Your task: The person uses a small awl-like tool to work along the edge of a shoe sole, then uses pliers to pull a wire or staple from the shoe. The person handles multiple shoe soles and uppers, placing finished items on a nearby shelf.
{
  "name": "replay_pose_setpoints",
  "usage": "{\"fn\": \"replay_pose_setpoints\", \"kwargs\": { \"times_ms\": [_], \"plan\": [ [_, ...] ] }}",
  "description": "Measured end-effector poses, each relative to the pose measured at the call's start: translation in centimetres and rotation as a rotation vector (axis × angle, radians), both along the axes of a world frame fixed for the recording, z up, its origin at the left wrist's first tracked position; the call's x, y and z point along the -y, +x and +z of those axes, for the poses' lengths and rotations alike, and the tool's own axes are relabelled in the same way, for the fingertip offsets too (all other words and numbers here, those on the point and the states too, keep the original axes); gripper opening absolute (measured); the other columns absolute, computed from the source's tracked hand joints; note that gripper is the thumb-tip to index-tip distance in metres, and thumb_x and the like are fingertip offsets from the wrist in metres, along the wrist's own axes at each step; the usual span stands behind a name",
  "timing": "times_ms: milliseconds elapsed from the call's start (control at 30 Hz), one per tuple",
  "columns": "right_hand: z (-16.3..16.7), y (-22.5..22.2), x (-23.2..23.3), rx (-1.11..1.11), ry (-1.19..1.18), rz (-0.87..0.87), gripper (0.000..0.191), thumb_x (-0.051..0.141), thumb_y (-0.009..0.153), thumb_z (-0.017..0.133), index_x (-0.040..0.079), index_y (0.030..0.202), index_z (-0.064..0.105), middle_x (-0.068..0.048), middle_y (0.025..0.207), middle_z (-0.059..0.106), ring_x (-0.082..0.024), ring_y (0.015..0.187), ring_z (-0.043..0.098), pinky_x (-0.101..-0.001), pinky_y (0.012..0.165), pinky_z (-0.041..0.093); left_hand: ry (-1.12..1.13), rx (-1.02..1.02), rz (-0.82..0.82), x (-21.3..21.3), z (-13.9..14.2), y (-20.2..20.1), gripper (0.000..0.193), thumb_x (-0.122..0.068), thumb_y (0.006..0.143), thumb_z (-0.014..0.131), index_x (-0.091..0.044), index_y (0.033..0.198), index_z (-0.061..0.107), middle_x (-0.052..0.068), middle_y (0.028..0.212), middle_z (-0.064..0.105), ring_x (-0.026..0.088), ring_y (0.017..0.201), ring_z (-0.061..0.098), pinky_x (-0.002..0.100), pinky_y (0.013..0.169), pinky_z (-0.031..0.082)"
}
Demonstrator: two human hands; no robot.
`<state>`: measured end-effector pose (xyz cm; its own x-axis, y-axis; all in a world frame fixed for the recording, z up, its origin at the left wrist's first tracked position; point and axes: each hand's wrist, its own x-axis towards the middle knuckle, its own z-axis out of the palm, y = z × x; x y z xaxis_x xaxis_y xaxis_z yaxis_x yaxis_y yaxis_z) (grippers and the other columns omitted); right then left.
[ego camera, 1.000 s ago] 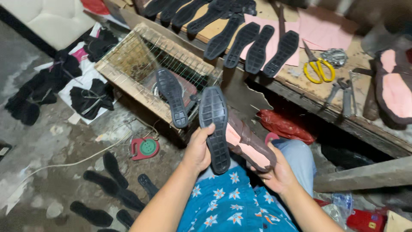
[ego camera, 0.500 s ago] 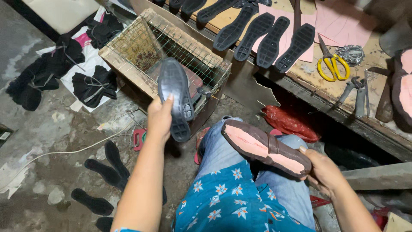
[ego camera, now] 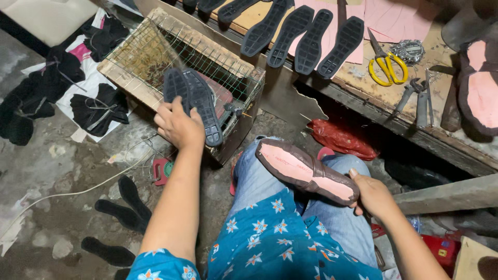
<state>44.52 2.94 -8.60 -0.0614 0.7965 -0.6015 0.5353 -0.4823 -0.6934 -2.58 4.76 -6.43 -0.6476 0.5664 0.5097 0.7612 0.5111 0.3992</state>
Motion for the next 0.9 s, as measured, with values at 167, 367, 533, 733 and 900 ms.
{"fn": "replay_pose_setpoints", "kwargs": {
  "times_ms": [167,367,533,733,900],
  "plan": [
    [0.0,-0.1,0.6,0.065,0.024,0.019,0.061,0.05,0.101,0.047,0.0,0.077,0.071,-0.013,0.057,0.061,-0.023,0.044,0.054,-0.0388,0.045,0.046,-0.312,0.116,-0.152,0.5,0.3,3.2,0.05,-0.047,0.08,0.08,-0.007,0.109,0.073,0.017,0.109,0.064,0.039,0.109,0.056,0.052,0.093,0.045],
    [0.5,-0.4,1.0,0.258,0.186,0.138,0.057,0.051,0.099,0.051,0.003,0.082,0.077,-0.014,0.064,0.07,-0.025,0.062,0.066,-0.0385,0.065,0.052,-0.401,0.037,-0.19,-1.9,-0.6,2.2,0.034,-0.032,0.083,0.073,-0.001,0.097,0.071,0.023,0.097,0.071,0.042,0.092,0.068,0.049,0.083,0.055],
    [0.1,0.1,1.9,0.251,0.431,0.114,0.045,0.046,0.093,0.06,0.006,0.1,0.079,-0.014,0.088,0.077,-0.024,0.08,0.073,-0.0365,0.075,0.054,-0.163,0.067,-0.232,-2.8,0.0,1.2,0.018,-0.015,0.086,0.064,0.0,0.095,0.07,0.025,0.087,0.073,0.043,0.08,0.071,0.051,0.075,0.056],
    [-0.8,0.5,2.3,0.184,0.591,0.1,0.029,0.031,0.096,0.067,0.005,0.1,0.08,-0.014,0.096,0.076,-0.024,0.089,0.072,-0.0321,0.083,0.054,0.679,1.134,-0.661,-0.7,1.5,4.8,0.022,0.006,0.094,0.055,0.002,0.115,0.055,0.012,0.093,0.07,0.017,0.076,0.066,0.029,0.068,0.054],
    [0.2,0.0,1.4,-0.053,0.656,0.197,0.027,0.026,0.094,0.068,0.002,0.104,0.078,-0.009,0.104,0.077,-0.021,0.098,0.072,-0.0325,0.09,0.053,0.427,1.793,-0.817,4.5,-0.1,14.3,0.021,0.007,0.092,0.059,-0.002,0.11,0.053,0.008,0.088,0.067,0.013,0.067,0.06,0.027,0.06,0.051]
  ]
}}
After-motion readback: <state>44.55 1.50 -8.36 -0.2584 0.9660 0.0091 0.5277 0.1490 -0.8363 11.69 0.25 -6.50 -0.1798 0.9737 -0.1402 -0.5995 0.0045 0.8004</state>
